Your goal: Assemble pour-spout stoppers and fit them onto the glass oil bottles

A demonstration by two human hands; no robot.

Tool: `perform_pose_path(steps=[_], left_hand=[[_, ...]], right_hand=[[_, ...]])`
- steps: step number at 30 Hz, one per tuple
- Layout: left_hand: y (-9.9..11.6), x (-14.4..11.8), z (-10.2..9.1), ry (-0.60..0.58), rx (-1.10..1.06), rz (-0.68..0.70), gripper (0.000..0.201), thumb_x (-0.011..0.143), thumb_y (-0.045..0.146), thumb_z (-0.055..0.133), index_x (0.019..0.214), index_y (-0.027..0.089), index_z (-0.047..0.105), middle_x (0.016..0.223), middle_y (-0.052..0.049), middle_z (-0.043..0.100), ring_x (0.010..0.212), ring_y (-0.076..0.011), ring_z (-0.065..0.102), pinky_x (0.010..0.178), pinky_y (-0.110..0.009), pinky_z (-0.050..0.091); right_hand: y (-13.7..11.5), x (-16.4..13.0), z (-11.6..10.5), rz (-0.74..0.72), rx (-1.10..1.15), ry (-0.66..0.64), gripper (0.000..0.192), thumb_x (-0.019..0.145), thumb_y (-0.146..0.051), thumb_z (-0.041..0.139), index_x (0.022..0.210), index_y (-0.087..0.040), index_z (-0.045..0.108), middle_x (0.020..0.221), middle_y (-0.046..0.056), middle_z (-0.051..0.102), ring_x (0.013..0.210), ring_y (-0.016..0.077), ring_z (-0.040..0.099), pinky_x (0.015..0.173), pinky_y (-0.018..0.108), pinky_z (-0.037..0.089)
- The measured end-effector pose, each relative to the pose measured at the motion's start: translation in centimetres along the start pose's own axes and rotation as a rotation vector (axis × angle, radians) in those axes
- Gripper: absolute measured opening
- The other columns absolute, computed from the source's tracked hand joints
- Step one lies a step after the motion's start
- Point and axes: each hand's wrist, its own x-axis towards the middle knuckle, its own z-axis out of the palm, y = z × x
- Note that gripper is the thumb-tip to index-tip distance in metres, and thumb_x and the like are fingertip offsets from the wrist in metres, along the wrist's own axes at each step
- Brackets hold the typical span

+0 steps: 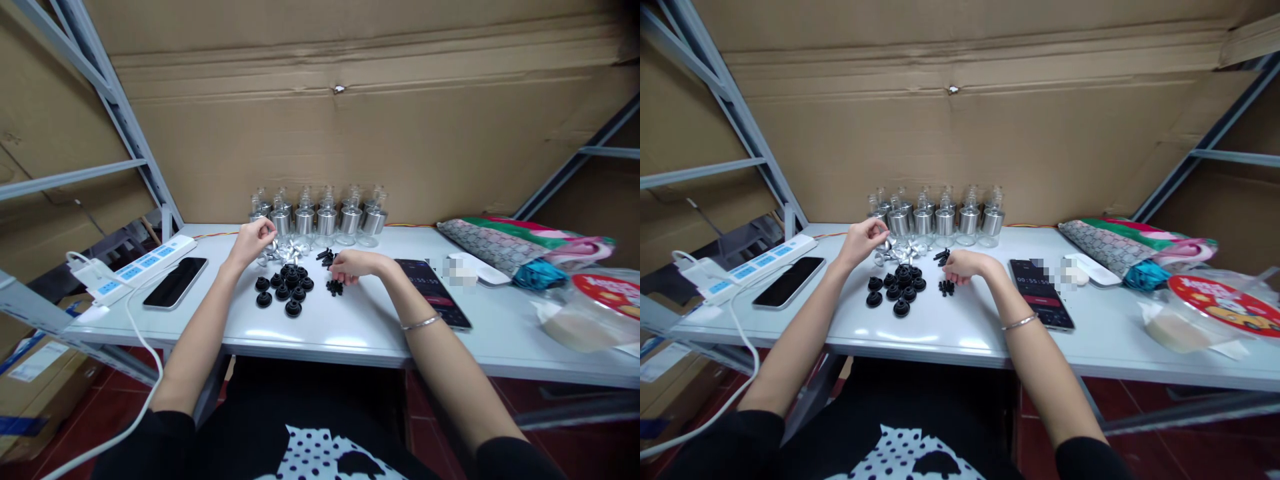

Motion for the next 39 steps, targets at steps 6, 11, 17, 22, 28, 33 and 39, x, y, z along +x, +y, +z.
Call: perform_pose_path(steps=[6,11,17,22,28,33,39], left_hand=[[0.4,-0.2,0.8,0.08,-0.011,0.09,0.008,0.079,0.024,0.055,0.076,0.017,0.055,0.055,0.006,0.042,0.051,-0.0077,0.039,0.055,-0.02,0.034],[0.4,-0.3,1.2,0.066,-0.002,0.11,0.007,0.08,0.024,0.055,0.077,0.017,0.056,0.055,0.006,0.041,0.05,-0.0076,0.038,0.055,-0.02,0.034],[0.3,-0.3,1.5,0.101,-0.018,0.161,0.004,0.079,0.02,0.056,0.077,0.016,0.056,0.054,0.007,0.041,0.049,-0.0063,0.037,0.054,-0.018,0.032],[0.1,-0.2,1.5,0.132,-0.034,0.191,0.004,0.079,0.018,0.058,0.076,0.016,0.056,0.054,0.008,0.04,0.049,-0.0057,0.037,0.052,-0.017,0.031],[0.1,-0.2,1.5,0.14,-0.037,0.207,0.003,0.079,0.017,0.058,0.076,0.016,0.056,0.054,0.008,0.041,0.048,-0.0056,0.037,0.051,-0.017,0.031],[0.1,-0.2,1.5,0.141,-0.05,0.208,0.003,0.079,0.017,0.058,0.076,0.016,0.056,0.053,0.008,0.04,0.048,-0.0054,0.037,0.052,-0.017,0.031],[0.7,-0.3,2.0,0.164,-0.179,0.151,0.006,0.079,0.021,0.058,0.077,0.016,0.056,0.053,0.007,0.042,0.048,-0.0055,0.038,0.051,-0.018,0.032]], right_hand=[[-0.1,0.4,0.3,-0.126,-0.242,0.013,0.02,0.075,-0.031,0.06,0.061,-0.017,0.06,0.055,0.0,0.058,0.053,0.012,0.051,0.055,0.024,0.038],[0.0,0.3,0.3,-0.098,-0.283,-0.015,0.023,0.074,-0.037,0.06,0.064,-0.016,0.06,0.057,0.001,0.058,0.056,0.0125,0.05,0.055,0.025,0.036],[0.3,0.5,0.0,-0.093,-0.325,-0.056,0.034,0.065,-0.049,0.067,0.074,-0.016,0.065,0.066,0.002,0.063,0.061,0.014,0.053,0.055,0.025,0.035],[0.4,0.1,-0.4,-0.07,-0.353,-0.091,0.045,0.059,-0.056,0.069,0.08,-0.016,0.067,0.071,0.003,0.063,0.067,0.016,0.054,0.057,0.025,0.036],[0.5,-0.2,-0.7,-0.048,-0.359,-0.08,0.049,0.051,-0.048,0.076,0.088,-0.018,0.066,0.082,0.003,0.065,0.075,0.0183,0.057,0.06,0.026,0.039],[1.0,-0.4,-1.1,-0.058,-0.347,-0.058,0.046,0.049,-0.04,0.078,0.087,-0.017,0.065,0.08,0.001,0.064,0.071,0.0166,0.056,0.061,0.026,0.04],[0.8,-0.8,-1.3,-0.138,-0.2,0.05,0.037,0.055,-0.04,0.076,0.079,-0.017,0.061,0.076,0.003,0.064,0.066,0.016,0.056,0.059,0.028,0.041]])
